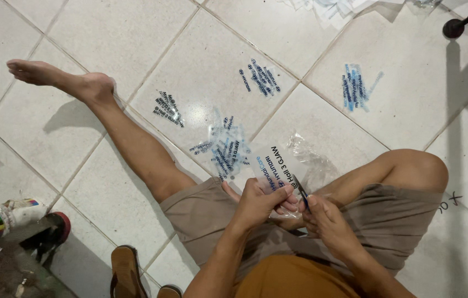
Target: The person sits on a tiled floor and uses scissors to cut small rectangular stickers from a larger sheet. They repeatedly trim the edges of the stickers and place the cut pieces onto the floor.
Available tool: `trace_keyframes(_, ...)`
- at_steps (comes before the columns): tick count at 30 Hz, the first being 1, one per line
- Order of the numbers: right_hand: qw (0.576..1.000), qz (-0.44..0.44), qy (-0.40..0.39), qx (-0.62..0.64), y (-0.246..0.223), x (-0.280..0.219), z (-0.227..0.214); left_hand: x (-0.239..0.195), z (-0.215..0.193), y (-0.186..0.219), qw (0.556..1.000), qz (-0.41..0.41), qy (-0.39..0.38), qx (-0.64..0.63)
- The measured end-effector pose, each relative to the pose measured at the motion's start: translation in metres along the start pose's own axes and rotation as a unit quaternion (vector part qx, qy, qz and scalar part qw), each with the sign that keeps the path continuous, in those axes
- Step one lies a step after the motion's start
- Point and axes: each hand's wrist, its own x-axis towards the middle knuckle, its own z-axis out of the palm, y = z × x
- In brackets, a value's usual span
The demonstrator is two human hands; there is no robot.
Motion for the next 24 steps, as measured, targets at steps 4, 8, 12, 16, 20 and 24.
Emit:
trace_keyframes(4, 1.000, 0.014, -0.005, -0.004, -0.001, -0.002, 0.004, 0.009, 0.002, -0.026, 0.999, -0.002, 0.000, -0.047)
trace_keyframes(8, 1.000, 0.001, -0.010, 0.006, -0.006, -0.008, 0.011, 0.004, 0.006, -0.033, 0.995, -0.030, -0.015, -0.092)
trace_keyframes(12, 0.999, -0.009, -0.016, -0.040, -0.026, -0.019, 0.022, 0.000, 0.009, -0.046, 0.992, -0.036, -0.039, -0.118)
trace_keyframes(16, 1.000, 0.002, 0.004, -0.019, -0.017, -0.019, 0.021, -0.004, 0.010, -0.051, 0.990, -0.049, -0.045, -0.123)
trace_keyframes(20, 0.999, 0.003, 0.019, -0.031, -0.017, -0.019, 0.027, -0.007, 0.013, -0.062, 0.982, -0.082, -0.052, -0.161)
trace_keyframes(24, 0.998, 0.005, 0.027, -0.057, -0.027, -0.021, 0.032, -0.010, 0.016, -0.077, 0.974, -0.112, -0.068, -0.186)
